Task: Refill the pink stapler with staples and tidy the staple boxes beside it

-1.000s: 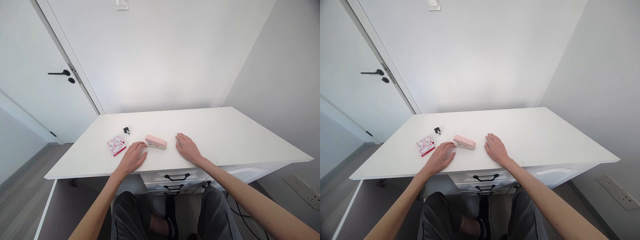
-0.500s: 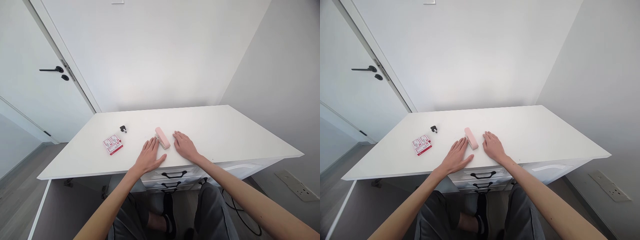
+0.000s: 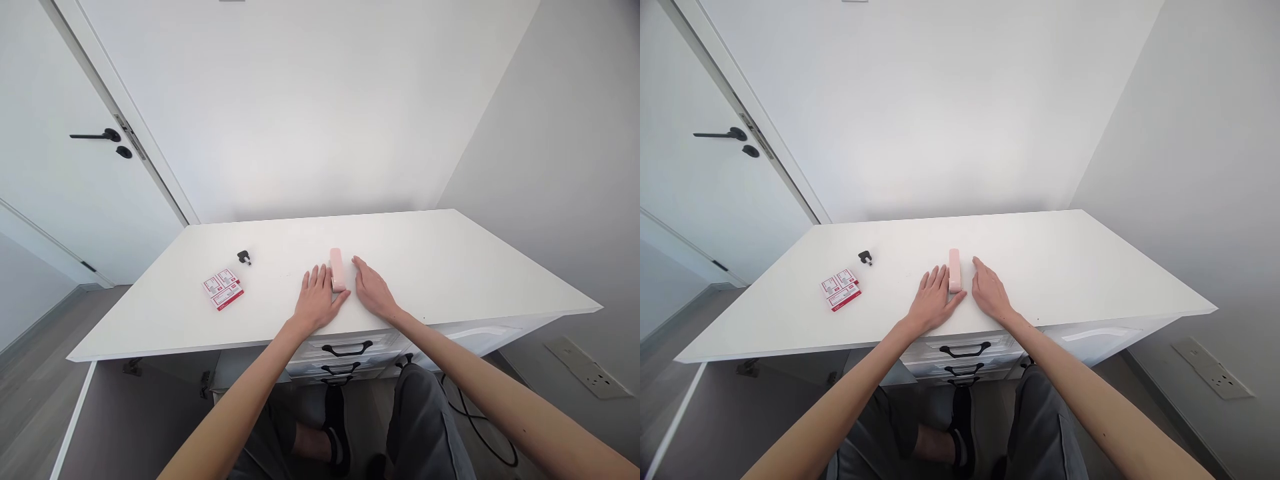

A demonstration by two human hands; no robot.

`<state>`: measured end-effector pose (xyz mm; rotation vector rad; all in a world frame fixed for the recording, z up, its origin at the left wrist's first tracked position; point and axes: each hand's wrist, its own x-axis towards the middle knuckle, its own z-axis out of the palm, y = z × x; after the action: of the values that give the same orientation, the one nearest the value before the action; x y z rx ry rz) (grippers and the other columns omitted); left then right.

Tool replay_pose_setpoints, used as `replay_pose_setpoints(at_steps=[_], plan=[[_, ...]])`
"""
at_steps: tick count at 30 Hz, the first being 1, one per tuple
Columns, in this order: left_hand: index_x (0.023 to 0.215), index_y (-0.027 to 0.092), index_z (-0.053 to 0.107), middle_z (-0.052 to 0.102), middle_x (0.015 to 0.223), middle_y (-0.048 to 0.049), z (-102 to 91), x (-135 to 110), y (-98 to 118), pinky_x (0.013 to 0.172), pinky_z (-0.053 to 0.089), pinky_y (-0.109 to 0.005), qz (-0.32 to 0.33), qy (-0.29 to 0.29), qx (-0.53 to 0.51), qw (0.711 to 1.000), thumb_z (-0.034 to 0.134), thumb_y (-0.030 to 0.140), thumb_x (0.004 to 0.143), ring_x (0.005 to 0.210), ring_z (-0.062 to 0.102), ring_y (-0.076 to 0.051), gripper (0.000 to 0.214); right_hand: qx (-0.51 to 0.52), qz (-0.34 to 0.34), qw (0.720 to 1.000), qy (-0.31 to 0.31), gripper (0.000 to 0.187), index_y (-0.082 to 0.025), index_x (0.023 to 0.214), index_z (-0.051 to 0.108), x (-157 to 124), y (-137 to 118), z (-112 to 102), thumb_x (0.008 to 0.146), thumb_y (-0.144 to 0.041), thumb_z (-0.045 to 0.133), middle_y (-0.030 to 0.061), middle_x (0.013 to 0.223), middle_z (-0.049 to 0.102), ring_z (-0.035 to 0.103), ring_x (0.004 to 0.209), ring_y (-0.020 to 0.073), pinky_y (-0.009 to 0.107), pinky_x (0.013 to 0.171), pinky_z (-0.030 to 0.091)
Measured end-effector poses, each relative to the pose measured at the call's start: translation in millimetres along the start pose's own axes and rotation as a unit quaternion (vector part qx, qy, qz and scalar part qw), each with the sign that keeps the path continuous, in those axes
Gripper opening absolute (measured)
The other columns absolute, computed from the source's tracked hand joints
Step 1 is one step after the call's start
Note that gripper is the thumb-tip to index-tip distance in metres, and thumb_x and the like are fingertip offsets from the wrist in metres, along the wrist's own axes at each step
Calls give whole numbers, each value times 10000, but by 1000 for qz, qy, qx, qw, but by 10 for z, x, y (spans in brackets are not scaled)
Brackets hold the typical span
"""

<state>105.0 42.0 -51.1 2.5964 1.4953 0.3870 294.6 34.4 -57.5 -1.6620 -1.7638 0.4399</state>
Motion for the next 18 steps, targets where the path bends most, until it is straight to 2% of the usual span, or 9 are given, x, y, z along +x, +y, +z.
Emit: replay_pose_setpoints(at_steps=[4,9,15,18], plan=[[1658,169,203,248,1712,-147,53,33,30,1294,121,-575,15,11,-5,1000,201,770,983,1606,136,-355,904,55,28,998,19,565,-192,1567,410,3,-33,-46,1074,-417,250,96,1590,506,456,1481,253,460,1244,331],[1650,155,230,280,1703,-147,14,-14,28,1300,156,-534,25,8,-5,1000,205,778,980,1601,174,-336,915,104,45,993,11,635,-197,1556,439,-13,-83,-115,1067,-564,265,86,1592,507,460,1479,242,432,1243,334],[1651,155,236,282,1700,-146,-19,-69,61,1302,170,-543,41,3,6,999,211,718,1014,1604,160,-328,851,88,27,996,-20,672,-231,1563,440,-27,-120,-139,1034,-635,350,79,1595,503,459,1481,271,466,1240,326],[1657,139,207,275,1698,-163,-20,-149,73,1302,197,-530,53,8,-3,999,222,693,1027,1603,168,-318,839,88,31,995,-30,676,-241,1555,461,-32,-140,-158,1033,-652,331,71,1600,498,448,1486,283,488,1246,308]])
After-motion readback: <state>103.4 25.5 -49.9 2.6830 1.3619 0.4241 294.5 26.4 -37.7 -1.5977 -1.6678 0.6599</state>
